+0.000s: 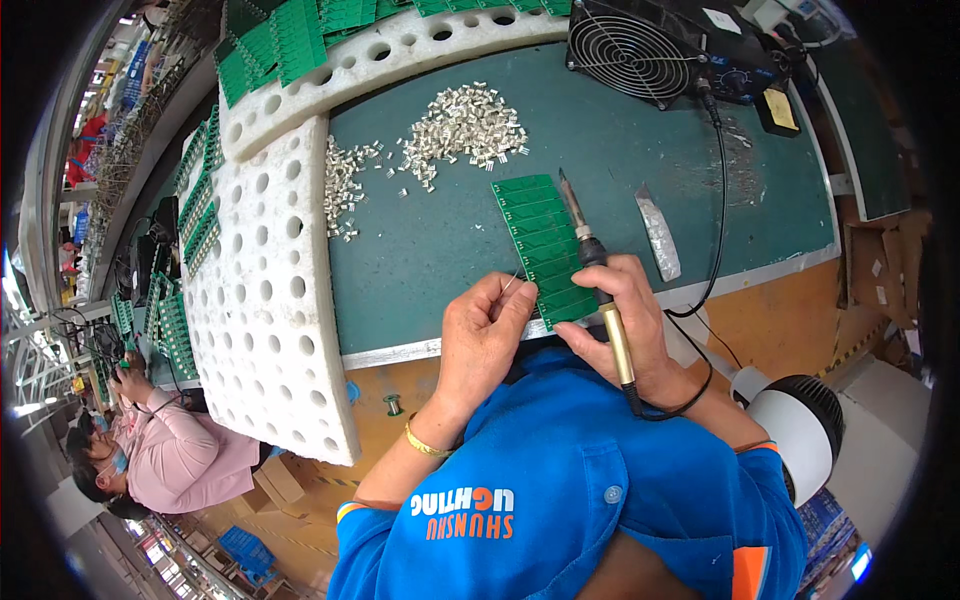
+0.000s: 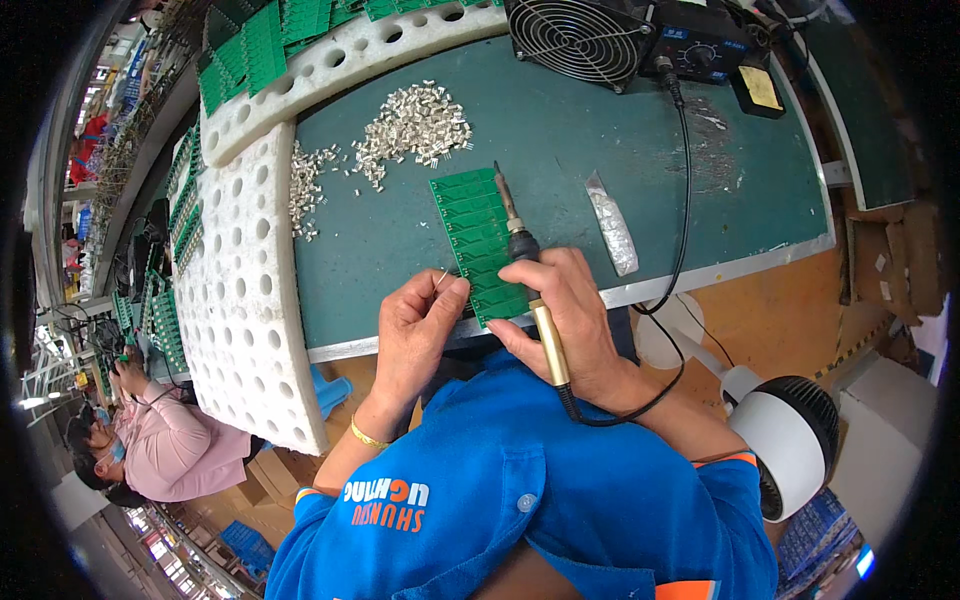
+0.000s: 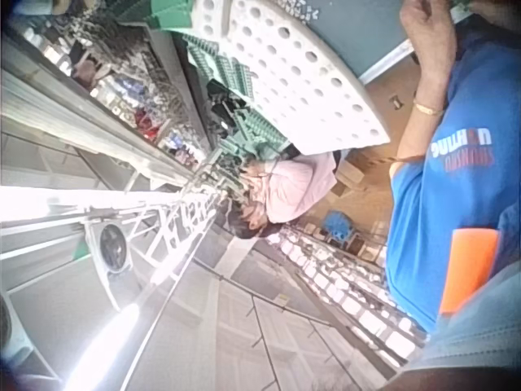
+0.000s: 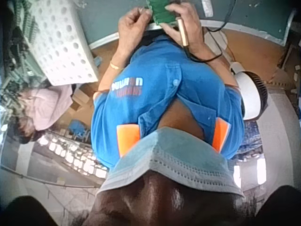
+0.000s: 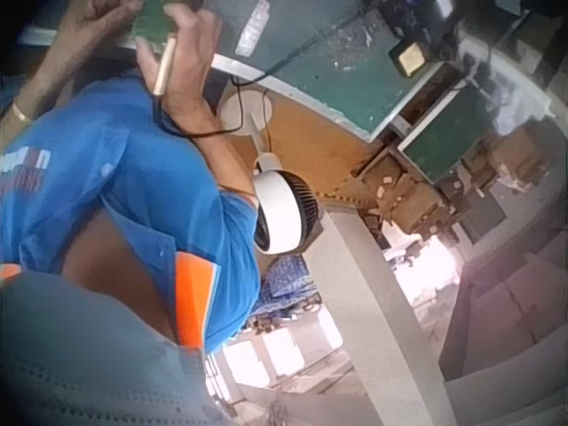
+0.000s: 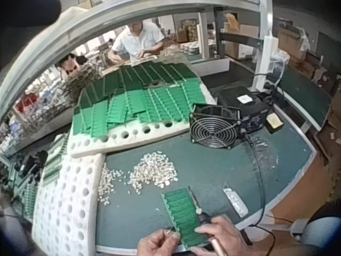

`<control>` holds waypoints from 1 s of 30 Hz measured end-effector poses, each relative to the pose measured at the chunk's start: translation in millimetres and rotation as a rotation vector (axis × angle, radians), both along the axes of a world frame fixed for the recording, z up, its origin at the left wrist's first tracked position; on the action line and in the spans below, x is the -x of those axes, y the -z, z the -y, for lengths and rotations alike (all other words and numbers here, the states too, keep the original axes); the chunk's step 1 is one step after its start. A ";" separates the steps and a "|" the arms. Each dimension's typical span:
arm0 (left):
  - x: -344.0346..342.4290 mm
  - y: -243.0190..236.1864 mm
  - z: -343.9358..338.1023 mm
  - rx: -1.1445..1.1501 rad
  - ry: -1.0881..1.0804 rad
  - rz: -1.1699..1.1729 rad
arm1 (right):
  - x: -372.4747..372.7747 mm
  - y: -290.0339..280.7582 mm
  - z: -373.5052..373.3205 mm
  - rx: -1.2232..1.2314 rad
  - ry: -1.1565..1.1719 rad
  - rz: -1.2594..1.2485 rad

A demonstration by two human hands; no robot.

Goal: The person solders electronic components onto circuit board strips using a soldering iron and solder wire, sets the completed strip aside, and solders components onto another circuit board strip.

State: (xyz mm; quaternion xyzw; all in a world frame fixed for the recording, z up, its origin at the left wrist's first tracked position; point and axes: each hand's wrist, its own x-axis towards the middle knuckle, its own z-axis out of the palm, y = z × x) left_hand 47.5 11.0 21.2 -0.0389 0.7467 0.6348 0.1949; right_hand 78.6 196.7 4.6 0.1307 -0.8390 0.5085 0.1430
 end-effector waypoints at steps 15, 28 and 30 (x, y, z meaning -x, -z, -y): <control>-1.7 6.3 1.4 -0.017 0.009 0.011 | -1.4 1.9 -1.4 -0.025 0.046 0.005; -3.3 4.7 -1.6 -0.020 0.021 0.006 | 11.6 3.5 2.3 -0.049 0.068 -0.030; -4.3 3.1 -2.5 -0.002 0.036 -0.001 | 14.1 0.2 4.9 -0.065 0.078 -0.052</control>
